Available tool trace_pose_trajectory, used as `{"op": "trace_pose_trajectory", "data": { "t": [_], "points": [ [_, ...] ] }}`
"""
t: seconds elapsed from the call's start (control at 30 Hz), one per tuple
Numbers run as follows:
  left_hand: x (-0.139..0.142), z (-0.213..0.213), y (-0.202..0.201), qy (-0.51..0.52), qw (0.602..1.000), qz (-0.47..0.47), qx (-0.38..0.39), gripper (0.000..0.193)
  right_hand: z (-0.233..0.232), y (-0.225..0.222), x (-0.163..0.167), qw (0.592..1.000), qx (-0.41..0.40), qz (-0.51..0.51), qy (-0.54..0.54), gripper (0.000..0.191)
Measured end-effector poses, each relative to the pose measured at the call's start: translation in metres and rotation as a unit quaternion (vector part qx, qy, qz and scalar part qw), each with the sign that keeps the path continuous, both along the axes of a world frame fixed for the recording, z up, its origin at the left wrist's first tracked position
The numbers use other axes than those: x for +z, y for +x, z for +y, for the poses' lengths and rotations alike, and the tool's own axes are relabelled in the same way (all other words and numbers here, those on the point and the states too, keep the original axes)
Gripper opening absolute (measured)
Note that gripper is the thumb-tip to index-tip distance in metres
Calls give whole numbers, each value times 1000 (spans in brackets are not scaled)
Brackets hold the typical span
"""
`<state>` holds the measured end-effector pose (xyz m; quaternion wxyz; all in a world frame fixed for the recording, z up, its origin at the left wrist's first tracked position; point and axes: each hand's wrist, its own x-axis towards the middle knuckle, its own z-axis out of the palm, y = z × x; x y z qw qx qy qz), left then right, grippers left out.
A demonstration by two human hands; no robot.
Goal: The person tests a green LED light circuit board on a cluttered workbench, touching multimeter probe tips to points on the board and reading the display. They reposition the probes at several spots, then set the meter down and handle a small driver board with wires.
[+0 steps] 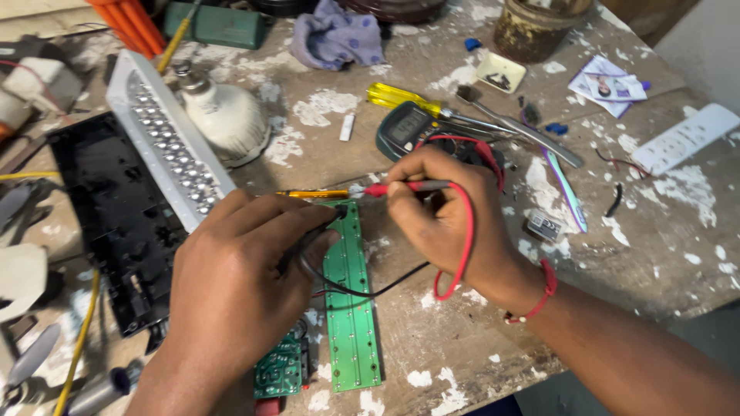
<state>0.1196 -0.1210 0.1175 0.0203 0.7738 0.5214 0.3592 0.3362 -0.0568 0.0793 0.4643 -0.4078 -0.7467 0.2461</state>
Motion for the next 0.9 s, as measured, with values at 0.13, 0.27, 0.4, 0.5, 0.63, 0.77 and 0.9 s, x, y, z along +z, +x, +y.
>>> {"op": "trace_pose_trajectory", "data": {
  "t": [0.13,0.27,0.4,0.5,0.63,0.77,0.9],
  "points": [
    [3,-7,-6,29,999,-6,-13,21,1,6,-1,999,26,31,-17,6],
    [5,-14,-10,58,998,-22,-22,19,3,6,0,993,56,102,-34,25],
    [6,-18,-13,73,996,-36,-41,20,-2,13,8,993,54,100,-27,36],
    [4,-17,-12,93,992,-64,-50,21,-3,16,15,993,49,99,-42,41],
    [1,-15,-9,107,984,-124,-68,23,-7,18,19,991,87,90,-57,43],
    [1,-18,1,143,983,-110,-35,24,-15,12,19,988,138,29,-60,38],
    [5,-26,12,208,976,-60,-7,28,-30,4,19,980,188,30,-63,42]
  ]
}}
